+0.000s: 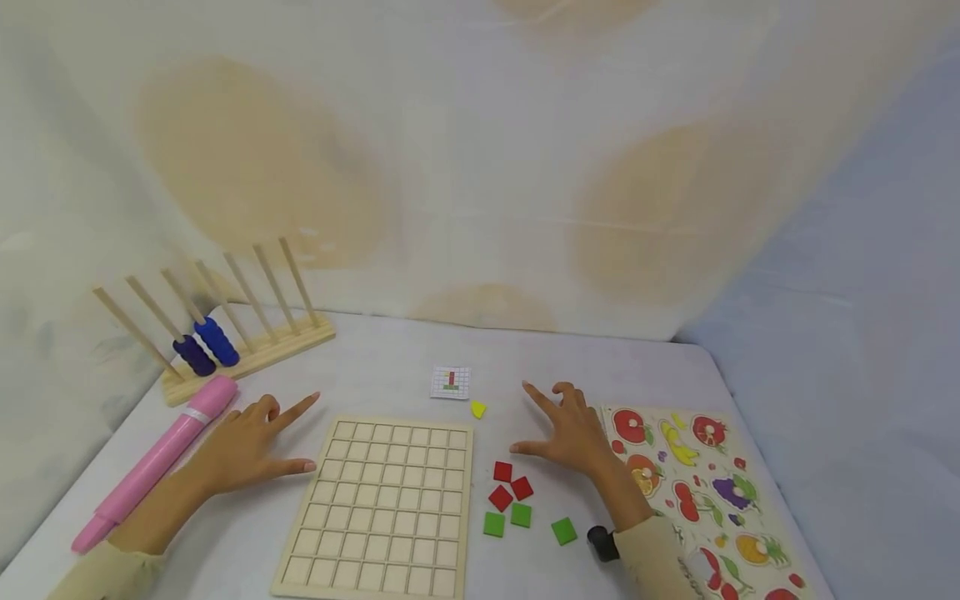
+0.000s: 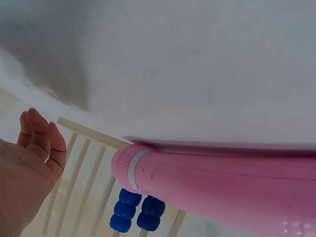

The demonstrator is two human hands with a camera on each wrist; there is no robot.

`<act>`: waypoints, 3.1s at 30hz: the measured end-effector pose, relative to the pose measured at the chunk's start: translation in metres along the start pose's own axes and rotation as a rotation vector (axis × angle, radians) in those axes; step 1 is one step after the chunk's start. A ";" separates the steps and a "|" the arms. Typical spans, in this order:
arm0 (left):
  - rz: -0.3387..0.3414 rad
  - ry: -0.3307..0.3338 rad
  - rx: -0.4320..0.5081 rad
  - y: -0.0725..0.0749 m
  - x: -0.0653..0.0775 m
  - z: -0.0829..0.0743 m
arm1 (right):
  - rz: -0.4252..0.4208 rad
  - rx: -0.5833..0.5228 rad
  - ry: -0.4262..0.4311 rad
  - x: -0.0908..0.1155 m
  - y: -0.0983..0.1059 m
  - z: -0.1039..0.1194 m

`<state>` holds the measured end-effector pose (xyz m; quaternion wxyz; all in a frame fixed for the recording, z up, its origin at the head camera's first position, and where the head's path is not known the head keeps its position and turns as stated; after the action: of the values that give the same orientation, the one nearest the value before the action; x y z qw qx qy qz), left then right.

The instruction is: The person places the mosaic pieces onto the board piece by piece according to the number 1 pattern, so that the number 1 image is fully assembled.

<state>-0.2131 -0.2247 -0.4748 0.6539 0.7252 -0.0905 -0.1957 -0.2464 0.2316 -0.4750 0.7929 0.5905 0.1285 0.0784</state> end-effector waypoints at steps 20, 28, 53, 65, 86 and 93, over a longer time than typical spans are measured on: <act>0.070 -0.062 0.141 -0.014 0.017 -0.006 | 0.022 0.045 0.173 -0.036 -0.018 0.051; 0.077 -0.097 0.115 -0.016 0.020 -0.008 | 0.049 -0.014 0.243 -0.045 -0.019 0.057; 0.072 -0.118 0.129 -0.018 0.020 -0.006 | 0.002 -0.107 0.151 -0.039 -0.021 0.049; 0.105 -0.107 0.139 -0.017 0.020 -0.006 | -0.071 -0.187 0.273 -0.029 -0.003 0.089; 0.099 -0.096 0.146 -0.020 0.019 -0.004 | -0.102 -0.168 0.546 -0.028 -0.027 0.181; 0.136 -0.080 0.151 -0.020 0.017 -0.005 | -0.080 -0.111 0.560 -0.030 -0.038 0.198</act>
<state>-0.1976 -0.2243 -0.4966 0.6051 0.7561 -0.1801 -0.1724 -0.2179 0.0307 -0.4550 0.7601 0.4961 0.3612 0.2138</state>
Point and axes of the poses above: each hand's wrist, its own x-axis away from the middle knuckle, its own y-axis out of the back of the hand, z = x × y, the point moved 6 cm from there along -x, towards the middle knuckle, and after that the axes turned 2 degrees about -x, right-handed, at the moved point
